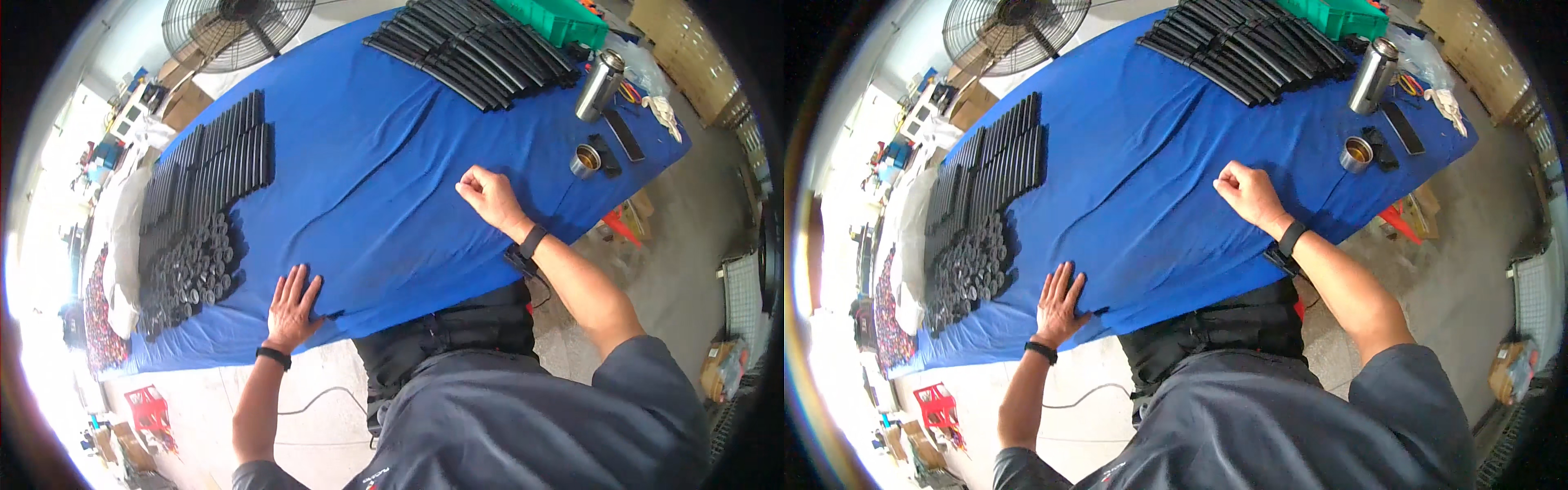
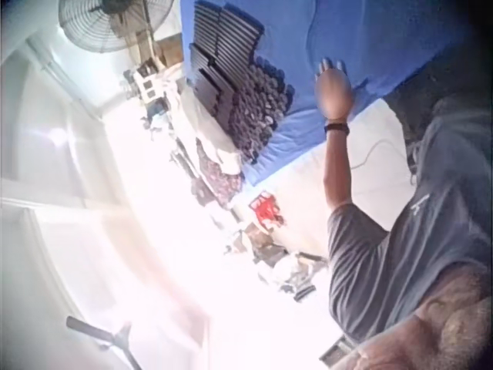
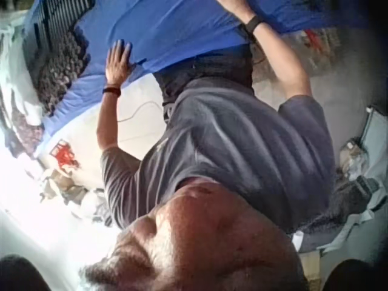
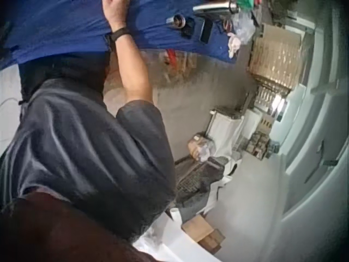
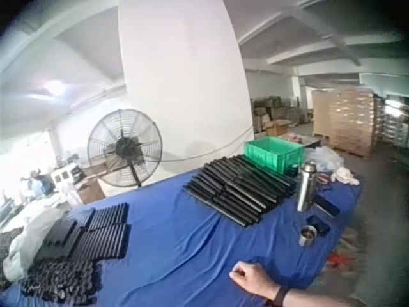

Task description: The person assembles black cylindrical components by inserting small circular caps into the ends of the tubes. They pick up a tube and a cap from a blue-covered table, fit them together, and place the assembled unit into a growing stack. The process is repeated multiple times with consistent hand movements.

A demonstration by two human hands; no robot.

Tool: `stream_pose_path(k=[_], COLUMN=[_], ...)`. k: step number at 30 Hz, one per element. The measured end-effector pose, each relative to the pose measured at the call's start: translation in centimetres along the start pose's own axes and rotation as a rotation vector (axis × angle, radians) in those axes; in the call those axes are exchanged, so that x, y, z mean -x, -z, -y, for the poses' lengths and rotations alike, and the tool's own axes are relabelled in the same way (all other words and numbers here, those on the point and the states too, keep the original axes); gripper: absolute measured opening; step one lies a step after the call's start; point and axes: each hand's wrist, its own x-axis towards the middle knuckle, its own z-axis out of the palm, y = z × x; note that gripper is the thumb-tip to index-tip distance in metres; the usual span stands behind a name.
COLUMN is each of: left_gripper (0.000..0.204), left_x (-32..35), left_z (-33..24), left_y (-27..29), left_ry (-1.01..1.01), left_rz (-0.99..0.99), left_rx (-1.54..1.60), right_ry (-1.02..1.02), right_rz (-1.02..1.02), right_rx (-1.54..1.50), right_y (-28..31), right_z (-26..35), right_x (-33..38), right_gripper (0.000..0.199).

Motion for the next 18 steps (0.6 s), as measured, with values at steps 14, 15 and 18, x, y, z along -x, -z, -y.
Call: stream_pose_path(k=[14,15,18], left_gripper=[0.114,0.115,0.114], left_x=[-0.6,-0.8,-1.6], left_z=[0.0,-0.1,-0.2], left_y=[1.7,1.7,1.6], left_ry=[0.010,0.005,-0.002], left_rz=[0.057,0.068,0.069], left_rx=[0.056,0.033,0.029], right_ry=[-0.088,-0.011,0.011], right_rz=[0.085,0.070,0.058], right_rx=[-0.192,-0.138,-0.082], right_y=[-0.3,-0.3,0.1], right_z=[-0.2,-0.5,-0.9], right_x=[0.2,0.2,0.4], right_gripper=[0.018,0.018,0.021])
